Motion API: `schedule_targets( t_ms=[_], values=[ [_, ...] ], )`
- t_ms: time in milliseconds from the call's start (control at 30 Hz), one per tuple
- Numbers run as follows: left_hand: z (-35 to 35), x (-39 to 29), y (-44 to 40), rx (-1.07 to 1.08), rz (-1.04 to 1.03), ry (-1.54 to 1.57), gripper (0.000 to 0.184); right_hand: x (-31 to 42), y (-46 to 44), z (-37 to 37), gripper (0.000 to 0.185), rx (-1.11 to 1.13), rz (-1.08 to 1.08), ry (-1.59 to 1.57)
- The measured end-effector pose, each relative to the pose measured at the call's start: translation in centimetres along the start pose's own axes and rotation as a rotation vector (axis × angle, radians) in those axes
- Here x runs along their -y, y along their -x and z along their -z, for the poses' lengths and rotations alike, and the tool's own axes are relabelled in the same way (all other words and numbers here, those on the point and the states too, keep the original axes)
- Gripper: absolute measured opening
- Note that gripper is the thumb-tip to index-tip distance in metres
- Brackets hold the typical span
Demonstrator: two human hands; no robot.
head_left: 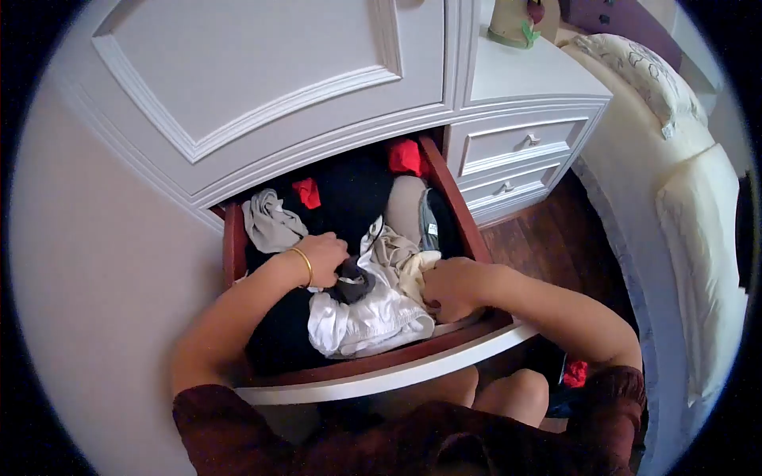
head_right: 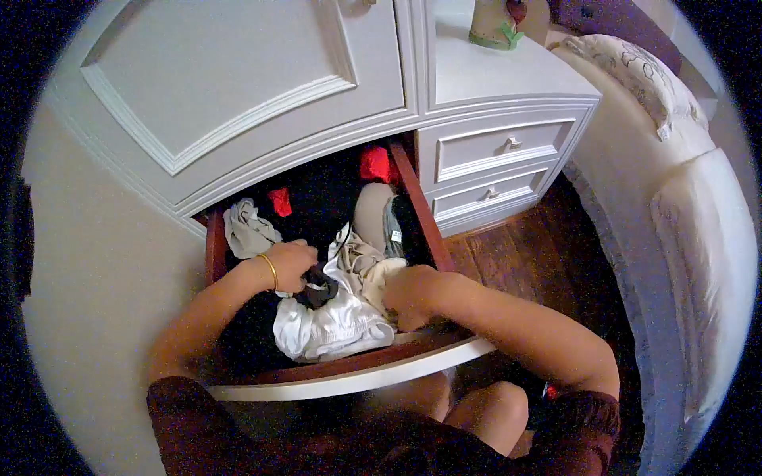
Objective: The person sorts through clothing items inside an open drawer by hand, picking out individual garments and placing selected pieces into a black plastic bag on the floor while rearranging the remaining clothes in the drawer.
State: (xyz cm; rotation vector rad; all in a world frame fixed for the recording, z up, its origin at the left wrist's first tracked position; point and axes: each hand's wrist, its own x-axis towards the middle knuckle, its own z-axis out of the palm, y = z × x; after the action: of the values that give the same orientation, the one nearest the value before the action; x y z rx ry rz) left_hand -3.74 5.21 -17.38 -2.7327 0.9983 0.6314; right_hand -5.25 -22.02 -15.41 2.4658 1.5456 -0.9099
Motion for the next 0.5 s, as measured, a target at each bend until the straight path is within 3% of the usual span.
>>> schedule_targets(
  t_ms=[133,167,267,300,400,500],
  values=[
    [6.3,-1.7,-0.5,0.222,0.104,0.032,0.036,0.7,0.8,-0.5,0.027,-0.069,-0.002,0.028],
    [8.8,-3.0,-0.5,0.190,0.122,-0.066,0.038,1.0,1.0,-0.3,0.027,-0.053,-0.009,0.038],
    [9.7,-4.1,-5.7,-0.435,0.172,0.045,0.026,1.3,1.6,0.7,0.027,0.071,-0.047,-0.018],
    [9.7,-4.4,-7.7,-0.451,0.195,0.171,0.043,1.3,1.5,0.6,0.027,0.069,-0.057,-0.033],
    [5.6,-6.7,-11.4,-0.540,0.310,0.126,0.069,0.8,1.8,0.1,0.026,0.027,-0.084,-0.045],
    [6.8,-4.1,-12.2,-0.296,0.289,0.254,0.091,1.0,2.4,-0.8,0.023,-0.100,-0.058,-0.002]
  ],
)
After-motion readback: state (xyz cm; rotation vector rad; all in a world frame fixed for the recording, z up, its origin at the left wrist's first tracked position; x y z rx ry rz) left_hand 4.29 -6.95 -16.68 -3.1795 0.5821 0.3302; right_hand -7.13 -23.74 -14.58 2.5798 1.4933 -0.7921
